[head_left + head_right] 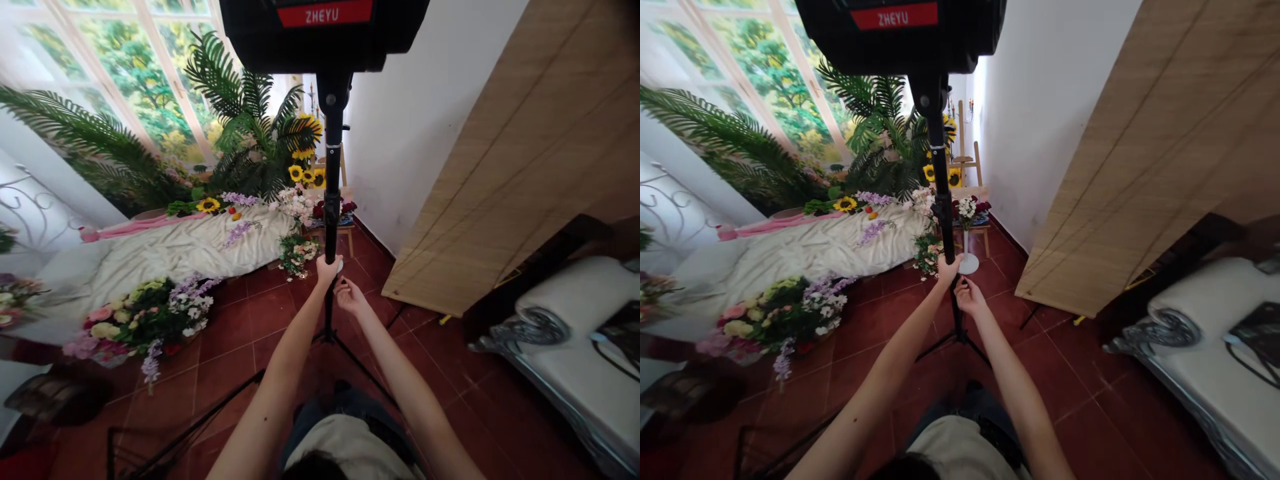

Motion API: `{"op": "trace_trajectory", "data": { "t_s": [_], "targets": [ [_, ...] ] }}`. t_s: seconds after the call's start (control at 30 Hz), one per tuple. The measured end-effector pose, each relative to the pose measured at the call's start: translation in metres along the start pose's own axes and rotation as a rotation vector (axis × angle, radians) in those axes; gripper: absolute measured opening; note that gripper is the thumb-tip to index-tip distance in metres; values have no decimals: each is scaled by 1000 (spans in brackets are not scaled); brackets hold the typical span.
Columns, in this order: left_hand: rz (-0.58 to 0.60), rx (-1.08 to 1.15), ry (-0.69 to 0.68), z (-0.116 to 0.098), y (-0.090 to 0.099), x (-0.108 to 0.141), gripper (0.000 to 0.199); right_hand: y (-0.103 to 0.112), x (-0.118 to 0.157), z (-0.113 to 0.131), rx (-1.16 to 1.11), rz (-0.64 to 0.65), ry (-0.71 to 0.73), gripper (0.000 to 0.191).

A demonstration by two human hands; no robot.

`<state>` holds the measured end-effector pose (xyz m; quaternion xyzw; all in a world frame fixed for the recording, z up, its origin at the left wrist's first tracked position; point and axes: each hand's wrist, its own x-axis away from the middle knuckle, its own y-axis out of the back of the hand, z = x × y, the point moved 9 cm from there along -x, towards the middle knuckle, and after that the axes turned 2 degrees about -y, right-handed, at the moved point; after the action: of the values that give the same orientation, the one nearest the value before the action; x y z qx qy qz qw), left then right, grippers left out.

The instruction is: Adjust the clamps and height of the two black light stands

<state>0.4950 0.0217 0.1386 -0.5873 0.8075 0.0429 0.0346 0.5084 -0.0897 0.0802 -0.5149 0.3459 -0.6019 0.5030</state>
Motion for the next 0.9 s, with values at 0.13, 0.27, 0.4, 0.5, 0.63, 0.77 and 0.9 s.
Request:
{"op": "trace_trajectory", "data": {
  "t_s": [0.13,0.27,0.4,0.5,0.63,0.77,0.9],
  "targets": [
    [-66,-89,-53,-2,3,-4,24,-7,3,11,87,16,38,21],
    [-80,-156,-90,2,1,-8,30,-19,10,29,570,7,232,23],
    [-106,-165,-121,4,2,-10,32,-28,19,51,1472,-288,507,36],
    [-93,-156,-119,5,0,-11,32,-32,23,53,1759,-367,548,23],
    [-97,-133,-135,3,1,-11,27,-28,40,60,1892,-450,706,14],
    [-90,-128,-141,3,0,-11,28,9,40,61,1620,-552,560,39],
    [-96,-133,-141,5,0,-12,32,42,18,38,1149,-552,179,60]
  ]
}}
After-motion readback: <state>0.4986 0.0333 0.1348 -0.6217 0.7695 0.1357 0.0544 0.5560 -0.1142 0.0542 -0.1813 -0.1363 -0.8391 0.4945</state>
